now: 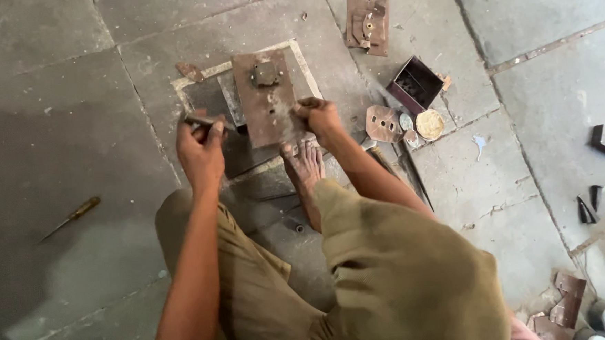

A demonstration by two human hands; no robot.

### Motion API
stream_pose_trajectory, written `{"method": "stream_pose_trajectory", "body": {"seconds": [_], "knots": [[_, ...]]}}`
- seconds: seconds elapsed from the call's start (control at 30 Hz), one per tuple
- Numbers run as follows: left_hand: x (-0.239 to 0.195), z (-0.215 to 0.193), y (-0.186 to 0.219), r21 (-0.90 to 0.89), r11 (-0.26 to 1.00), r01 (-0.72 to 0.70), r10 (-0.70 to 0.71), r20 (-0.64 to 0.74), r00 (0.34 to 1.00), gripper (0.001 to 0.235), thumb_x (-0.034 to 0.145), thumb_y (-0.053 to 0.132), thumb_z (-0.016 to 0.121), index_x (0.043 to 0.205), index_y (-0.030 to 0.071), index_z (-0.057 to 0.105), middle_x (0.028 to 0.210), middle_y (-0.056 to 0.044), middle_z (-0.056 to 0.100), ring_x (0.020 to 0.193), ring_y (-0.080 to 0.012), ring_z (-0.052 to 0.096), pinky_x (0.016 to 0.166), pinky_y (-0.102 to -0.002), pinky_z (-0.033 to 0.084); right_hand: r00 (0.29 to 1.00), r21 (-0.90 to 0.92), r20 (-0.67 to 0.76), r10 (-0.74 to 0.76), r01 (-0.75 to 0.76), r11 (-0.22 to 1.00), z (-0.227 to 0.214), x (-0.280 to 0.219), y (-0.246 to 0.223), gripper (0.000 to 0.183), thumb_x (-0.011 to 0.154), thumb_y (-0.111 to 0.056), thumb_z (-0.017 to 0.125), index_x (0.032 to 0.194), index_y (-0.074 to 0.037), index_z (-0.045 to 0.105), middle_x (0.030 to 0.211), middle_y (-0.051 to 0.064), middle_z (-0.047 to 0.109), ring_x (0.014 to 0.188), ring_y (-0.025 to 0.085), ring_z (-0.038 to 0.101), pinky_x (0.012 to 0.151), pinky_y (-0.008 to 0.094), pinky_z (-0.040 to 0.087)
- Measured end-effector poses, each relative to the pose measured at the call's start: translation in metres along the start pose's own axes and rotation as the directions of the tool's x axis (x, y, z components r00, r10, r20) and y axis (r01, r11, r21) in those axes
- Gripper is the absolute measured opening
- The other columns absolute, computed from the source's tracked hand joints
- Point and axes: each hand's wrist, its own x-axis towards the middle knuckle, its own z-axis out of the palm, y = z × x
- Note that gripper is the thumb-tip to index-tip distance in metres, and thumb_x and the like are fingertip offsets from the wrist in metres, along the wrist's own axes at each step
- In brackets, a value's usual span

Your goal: The person assembles and adjusts metal lock components, hammering pins and fitting plates together while using their foot to hold the workpiece on the floor.

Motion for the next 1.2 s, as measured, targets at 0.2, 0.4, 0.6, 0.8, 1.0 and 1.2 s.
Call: {"method": "stream_pose_trajectory", "body": {"seconds": [0.2, 0.4, 0.6, 0.8, 1.0, 1.2], "knots": [[0.044, 0.045, -0.010, 0.317, 0.908, -0.276, 0.175, 0.312, 0.934, 0.024, 0.104, 0.023, 0.067, 0.125, 0.011, 0.063, 0.108, -0.011, 0.077, 0.099, -0.0240, 0.078, 0.081, -0.036, 0.062, 0.995, -0.281, -0.101, -0.005, -0.023, 0.959, 0.006, -0.007, 0.019, 0.030, 0.088, -0.016, 0.081, 0.108, 0.005, 0.074, 0.091, 0.013, 0.078, 0.074, 0.013, 0.071, 0.064, 0.027, 0.058], [0.057, 0.079, -0.050, 0.501, 0.835, -0.227, 0.049, 0.345, 0.938, 0.044, 0.100, 0.021, 0.070, 0.138, 0.006, 0.052, 0.106, -0.020, 0.075, 0.095, -0.0381, 0.073, 0.078, -0.046, 0.055, 0.999, -0.294, 0.045, 0.025, -0.011, 0.956, -0.005, -0.007, -0.005, 0.035, 0.089, -0.019, 0.076, 0.116, 0.002, 0.071, 0.098, 0.015, 0.080, 0.079, 0.017, 0.077, 0.067, 0.029, 0.064], [0.057, 0.069, -0.054, 0.313, 0.942, -0.125, 0.005, 0.356, 0.935, 0.020, 0.104, 0.018, 0.065, 0.119, 0.006, 0.062, 0.107, -0.012, 0.079, 0.096, -0.0291, 0.079, 0.082, -0.042, 0.059, 0.895, -0.752, -0.246, -0.372, 0.067, 0.656, -0.111, -0.092, 0.003, 0.048, 0.089, -0.024, 0.074, 0.131, -0.003, 0.064, 0.127, 0.018, 0.070, 0.114, 0.032, 0.068, 0.096, 0.041, 0.052], [0.055, 0.064, -0.051, 0.340, 0.925, -0.172, 0.022, 0.404, 0.915, 0.018, 0.103, 0.014, 0.063, 0.119, 0.006, 0.062, 0.116, -0.009, 0.077, 0.101, -0.0290, 0.076, 0.082, -0.040, 0.057, 0.876, -0.946, -0.258, -0.408, -0.144, 0.289, -0.176, -0.164, 0.071, 0.051, 0.087, -0.028, 0.077, 0.128, -0.003, 0.060, 0.119, 0.021, 0.061, 0.111, 0.040, 0.057, 0.094, 0.050, 0.046], [0.054, 0.065, -0.049, 0.329, 0.915, -0.232, 0.079, 0.418, 0.905, 0.020, 0.103, 0.014, 0.064, 0.121, 0.005, 0.061, 0.117, -0.010, 0.078, 0.102, -0.0299, 0.075, 0.085, -0.042, 0.057, 0.964, -0.789, -0.264, -0.010, -0.210, 0.577, -0.181, -0.165, 0.058, 0.043, 0.092, -0.027, 0.073, 0.121, -0.001, 0.056, 0.094, 0.016, 0.071, 0.085, 0.029, 0.070, 0.072, 0.042, 0.054], [0.049, 0.065, -0.047, 0.404, 0.906, -0.124, -0.039, 0.373, 0.927, 0.019, 0.103, 0.019, 0.064, 0.121, 0.010, 0.066, 0.113, -0.011, 0.077, 0.102, -0.0270, 0.075, 0.082, -0.040, 0.057, 0.989, -0.709, -0.131, -0.073, -0.042, 0.704, -0.130, -0.165, -0.031, 0.054, 0.090, -0.021, 0.077, 0.139, -0.007, 0.059, 0.081, 0.016, 0.070, 0.067, 0.021, 0.061, 0.058, 0.036, 0.050]]}}
